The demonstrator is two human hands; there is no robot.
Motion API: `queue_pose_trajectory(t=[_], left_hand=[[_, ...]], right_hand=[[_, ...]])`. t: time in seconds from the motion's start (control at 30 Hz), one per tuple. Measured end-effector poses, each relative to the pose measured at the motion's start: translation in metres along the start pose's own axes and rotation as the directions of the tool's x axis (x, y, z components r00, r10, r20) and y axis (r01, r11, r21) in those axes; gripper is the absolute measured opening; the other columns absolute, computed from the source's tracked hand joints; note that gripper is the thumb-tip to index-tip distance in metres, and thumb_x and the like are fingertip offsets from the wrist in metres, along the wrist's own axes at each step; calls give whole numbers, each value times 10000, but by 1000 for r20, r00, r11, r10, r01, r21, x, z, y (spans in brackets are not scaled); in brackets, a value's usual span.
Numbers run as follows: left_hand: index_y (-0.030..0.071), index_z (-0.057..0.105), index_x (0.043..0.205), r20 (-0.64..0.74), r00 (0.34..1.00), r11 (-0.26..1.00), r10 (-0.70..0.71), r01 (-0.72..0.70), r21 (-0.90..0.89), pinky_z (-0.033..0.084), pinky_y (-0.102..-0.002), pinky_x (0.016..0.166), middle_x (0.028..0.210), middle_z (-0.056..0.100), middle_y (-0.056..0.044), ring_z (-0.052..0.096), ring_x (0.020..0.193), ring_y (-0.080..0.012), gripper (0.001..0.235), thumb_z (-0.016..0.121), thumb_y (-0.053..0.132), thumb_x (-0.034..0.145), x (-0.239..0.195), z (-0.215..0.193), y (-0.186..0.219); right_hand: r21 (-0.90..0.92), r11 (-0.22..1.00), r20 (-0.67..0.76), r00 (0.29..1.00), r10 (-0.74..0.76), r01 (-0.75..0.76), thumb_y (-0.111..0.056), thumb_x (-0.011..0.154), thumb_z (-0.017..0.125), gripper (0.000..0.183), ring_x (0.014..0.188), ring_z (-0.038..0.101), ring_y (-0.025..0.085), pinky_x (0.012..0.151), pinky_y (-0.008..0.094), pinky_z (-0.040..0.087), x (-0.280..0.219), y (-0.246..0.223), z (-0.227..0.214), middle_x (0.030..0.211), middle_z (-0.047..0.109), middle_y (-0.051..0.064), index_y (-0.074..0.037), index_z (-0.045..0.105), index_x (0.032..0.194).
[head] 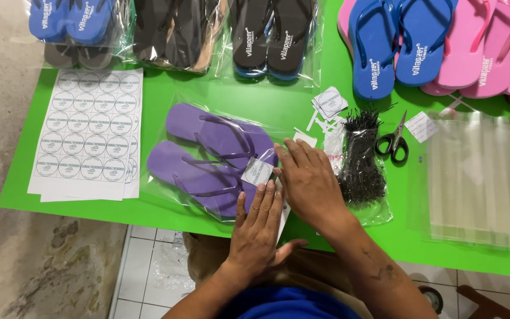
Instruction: Aligning a pair of flip-flops and inserting them into a plastic packaging bag with a header card.
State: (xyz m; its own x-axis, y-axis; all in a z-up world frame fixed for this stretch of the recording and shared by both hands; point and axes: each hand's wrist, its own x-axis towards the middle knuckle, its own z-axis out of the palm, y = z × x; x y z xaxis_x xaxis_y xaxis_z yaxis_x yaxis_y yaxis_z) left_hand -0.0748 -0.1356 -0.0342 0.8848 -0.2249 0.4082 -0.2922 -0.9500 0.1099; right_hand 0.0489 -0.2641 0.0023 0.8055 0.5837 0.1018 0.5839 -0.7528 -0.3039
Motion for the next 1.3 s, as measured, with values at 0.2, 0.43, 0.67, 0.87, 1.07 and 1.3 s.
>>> queue_pose_trajectory(t=[0.2,0.43,0.67,0.87,1.07,1.3], left_hand=[[-31,449,1525,101,995,992,10,-22,122,144,-560,1274,1636,352,-207,290,1546,-315,1126,565,862,848,-9,8,2],[-24,418,1536,90,996,992,11,-23,127,140,-534,1279,1627,359,-220,306,1541,-319,1078,484,854,914,-27,10,12],[-19,453,1510,79,988,989,135,-129,-73,169,-547,1261,1590,403,-246,340,1518,-356,942,519,755,976,-35,-22,2],[33,489,1476,-217,899,923,-379,352,-154,268,-584,1216,1494,472,-241,438,1409,-405,684,599,528,1015,16,-50,-115],[146,664,1266,210,651,545,-729,739,-396,505,-440,829,1072,692,-92,696,960,-316,593,640,678,1005,59,-26,-253],[20,776,995,497,584,377,-641,805,-459,464,-340,577,692,693,-113,602,601,-191,510,765,528,955,62,-47,-241]], right_hand=[[-64,990,88,987,132,-126,-524,1089,240,705,1562,161,318,1236,496,118,-10,7,45,1690,207,165,-67,203,1625],[-206,971,8,992,128,-124,-595,1098,169,762,1580,60,244,1257,471,-28,-18,17,67,1713,108,120,-63,106,1641],[-394,913,-91,993,73,-103,-622,1106,131,760,1588,53,213,1277,492,-64,-20,22,74,1719,91,82,-84,106,1643],[-302,946,-42,993,109,-117,-630,1105,156,772,1563,112,275,1261,529,-32,-17,9,51,1683,151,149,-58,155,1623],[-50,984,52,984,173,-170,-619,1081,269,781,1540,274,333,1249,571,34,-17,1,36,1645,330,204,-29,323,1591],[-101,990,-170,982,80,-98,-622,1058,384,748,1501,380,307,1252,563,67,-18,12,57,1582,451,179,-54,436,1543]])
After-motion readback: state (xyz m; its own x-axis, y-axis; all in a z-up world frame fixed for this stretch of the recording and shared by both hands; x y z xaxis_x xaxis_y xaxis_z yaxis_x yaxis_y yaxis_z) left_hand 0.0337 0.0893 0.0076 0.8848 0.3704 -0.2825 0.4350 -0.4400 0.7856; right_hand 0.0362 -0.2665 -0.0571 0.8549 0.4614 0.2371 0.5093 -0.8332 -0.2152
